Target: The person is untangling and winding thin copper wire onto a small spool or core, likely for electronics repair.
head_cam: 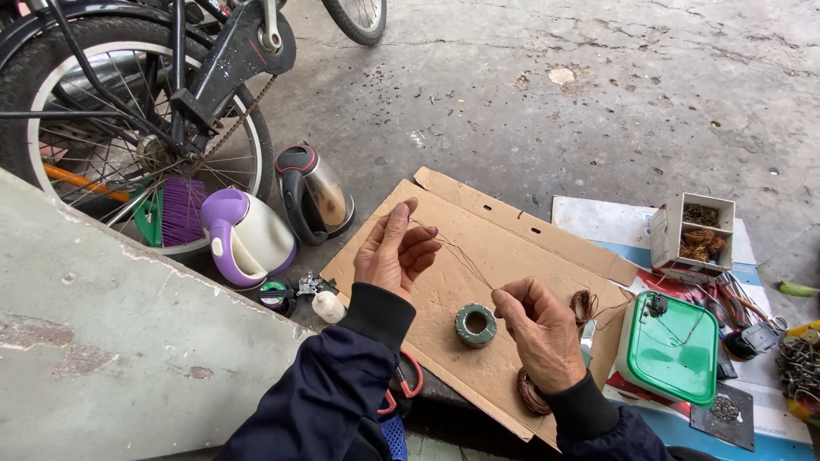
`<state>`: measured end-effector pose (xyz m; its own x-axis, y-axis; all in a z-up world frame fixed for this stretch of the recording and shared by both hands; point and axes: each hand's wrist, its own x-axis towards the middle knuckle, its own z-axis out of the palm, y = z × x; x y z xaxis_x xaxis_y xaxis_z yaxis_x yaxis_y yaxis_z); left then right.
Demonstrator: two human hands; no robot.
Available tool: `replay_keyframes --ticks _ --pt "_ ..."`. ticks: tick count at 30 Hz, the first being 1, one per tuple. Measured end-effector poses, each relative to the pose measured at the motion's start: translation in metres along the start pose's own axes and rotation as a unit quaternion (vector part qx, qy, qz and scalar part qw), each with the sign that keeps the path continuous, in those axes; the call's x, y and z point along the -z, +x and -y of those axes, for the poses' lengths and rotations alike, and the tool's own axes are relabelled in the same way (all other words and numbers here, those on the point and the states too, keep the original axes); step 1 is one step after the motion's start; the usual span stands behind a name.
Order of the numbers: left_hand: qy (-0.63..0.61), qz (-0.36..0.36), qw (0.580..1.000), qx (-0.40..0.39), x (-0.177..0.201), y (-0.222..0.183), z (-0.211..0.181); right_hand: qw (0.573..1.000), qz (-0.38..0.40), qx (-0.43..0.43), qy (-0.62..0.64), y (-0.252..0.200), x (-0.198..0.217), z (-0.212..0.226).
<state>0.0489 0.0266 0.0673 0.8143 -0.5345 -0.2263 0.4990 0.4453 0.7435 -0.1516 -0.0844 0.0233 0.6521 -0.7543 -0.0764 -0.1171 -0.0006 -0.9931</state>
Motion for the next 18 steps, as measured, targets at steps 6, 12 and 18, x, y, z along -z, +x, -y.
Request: replay_keyframes --ticks 6,12,18 --pt "-0.058 0.063 0.995 0.055 0.012 0.006 0.006 1.0 0.001 -0.014 0.001 0.007 0.0 -0.013" --pt "0.119 0.031 0.984 -0.127 0.003 0.004 -0.01 1.0 0.001 -0.008 -0.03 0.007 -0.006 -0.006" --pt "0.094 -0.074 0.989 -0.084 0.001 0.005 -0.02 0.991 -0.001 0.061 -0.117 0.006 -0.015 -0.016"
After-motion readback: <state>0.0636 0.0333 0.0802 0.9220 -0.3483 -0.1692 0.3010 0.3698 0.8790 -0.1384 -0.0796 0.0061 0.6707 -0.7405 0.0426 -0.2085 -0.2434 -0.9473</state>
